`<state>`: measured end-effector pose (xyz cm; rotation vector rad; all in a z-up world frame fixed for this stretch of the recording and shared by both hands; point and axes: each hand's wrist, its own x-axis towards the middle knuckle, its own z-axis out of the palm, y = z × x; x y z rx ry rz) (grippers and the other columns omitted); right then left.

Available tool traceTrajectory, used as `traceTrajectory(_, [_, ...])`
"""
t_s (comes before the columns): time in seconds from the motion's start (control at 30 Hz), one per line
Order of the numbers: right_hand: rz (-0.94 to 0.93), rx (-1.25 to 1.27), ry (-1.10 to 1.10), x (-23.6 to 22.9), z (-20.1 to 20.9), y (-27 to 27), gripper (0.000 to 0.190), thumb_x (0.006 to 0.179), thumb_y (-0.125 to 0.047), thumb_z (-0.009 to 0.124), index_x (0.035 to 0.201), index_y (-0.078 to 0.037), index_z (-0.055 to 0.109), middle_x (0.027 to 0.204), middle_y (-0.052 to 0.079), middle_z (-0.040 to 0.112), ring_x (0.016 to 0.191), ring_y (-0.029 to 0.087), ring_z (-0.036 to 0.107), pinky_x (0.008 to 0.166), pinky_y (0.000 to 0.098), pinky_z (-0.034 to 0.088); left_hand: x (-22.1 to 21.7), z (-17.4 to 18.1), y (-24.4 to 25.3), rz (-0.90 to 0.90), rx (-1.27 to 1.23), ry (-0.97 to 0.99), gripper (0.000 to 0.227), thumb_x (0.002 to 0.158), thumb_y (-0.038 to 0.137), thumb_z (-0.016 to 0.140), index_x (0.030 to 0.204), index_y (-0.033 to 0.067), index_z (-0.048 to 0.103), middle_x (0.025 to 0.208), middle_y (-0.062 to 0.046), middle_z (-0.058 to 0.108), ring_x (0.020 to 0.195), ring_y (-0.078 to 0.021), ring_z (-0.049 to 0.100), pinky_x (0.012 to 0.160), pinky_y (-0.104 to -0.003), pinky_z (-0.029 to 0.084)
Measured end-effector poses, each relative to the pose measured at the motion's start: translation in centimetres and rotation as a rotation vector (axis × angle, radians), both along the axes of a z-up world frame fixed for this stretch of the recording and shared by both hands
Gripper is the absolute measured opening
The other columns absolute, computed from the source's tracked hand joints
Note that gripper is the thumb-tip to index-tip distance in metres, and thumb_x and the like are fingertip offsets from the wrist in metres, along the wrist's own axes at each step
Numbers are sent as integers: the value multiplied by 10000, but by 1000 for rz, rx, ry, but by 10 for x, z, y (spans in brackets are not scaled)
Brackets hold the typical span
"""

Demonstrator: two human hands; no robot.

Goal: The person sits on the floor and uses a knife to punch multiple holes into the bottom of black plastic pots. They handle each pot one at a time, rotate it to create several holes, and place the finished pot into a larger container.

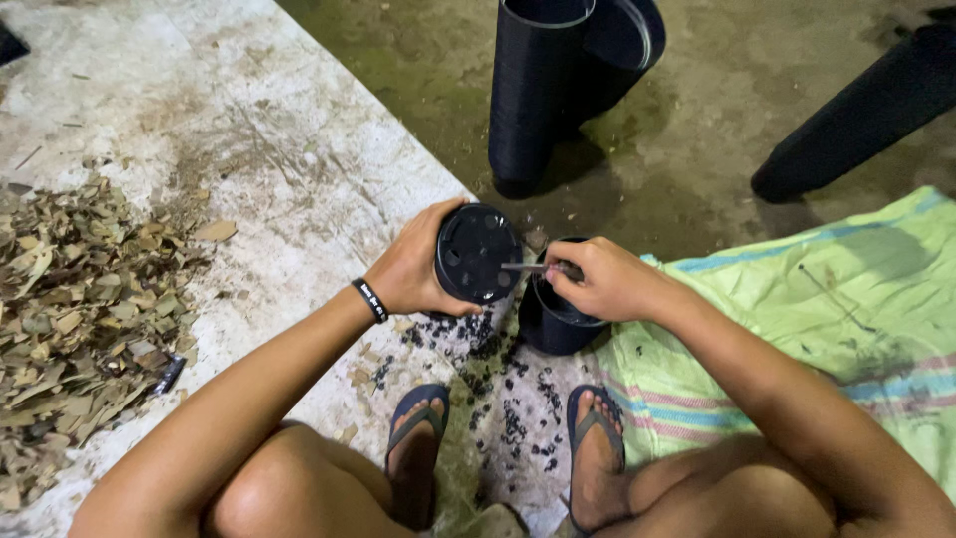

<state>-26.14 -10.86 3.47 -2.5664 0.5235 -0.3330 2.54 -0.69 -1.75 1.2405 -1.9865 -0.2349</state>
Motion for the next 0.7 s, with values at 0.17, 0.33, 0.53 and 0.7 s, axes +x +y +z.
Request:
traceTrajectory(0.17, [-309, 250, -37, 3, -38, -24, 307, 974, -281, 666, 965, 26, 652, 798, 177, 695, 670, 230, 654, 630, 394, 513, -7, -3, 3, 21, 87, 301, 1265, 560, 525, 960, 1527, -1, 337, 1461, -215, 533, 1389, -336, 542, 1197, -426, 404])
traceTrajectory(0.33, [-328, 782, -117, 6, -76, -47, 303, 988, -318, 567, 1117, -46, 609, 996, 68, 724, 768, 161, 713, 684, 304, 597, -9, -5, 4, 43, -58, 243, 1289, 549, 509, 975, 1548, 3, 338, 1480, -224, 493, 1405, -370, 508, 1197, -448, 395])
traceTrajectory(0.53, [-355, 937, -283, 0, -111, -70, 192, 1012, -198, 613, 1090, -32, 557, 1025, 96, 663, 870, 164, 697, 709, 317, 586, -10, -19, -3, 42, -5, 367, 1291, 575, 545, 963, 1566, 42, 307, 1507, -216, 487, 1431, -365, 526, 1232, -450, 411])
traceTrajectory(0.7, [-325, 850, -626, 4, -108, -75, 207, 926, -70, 700, 1025, -57, 519, 967, -11, 644, 811, 126, 641, 717, 285, 569, -2, -29, -8, 95, 29, 262, 1352, 562, 550, 955, 1585, 39, 233, 1530, -258, 435, 1457, -408, 452, 1238, -478, 355])
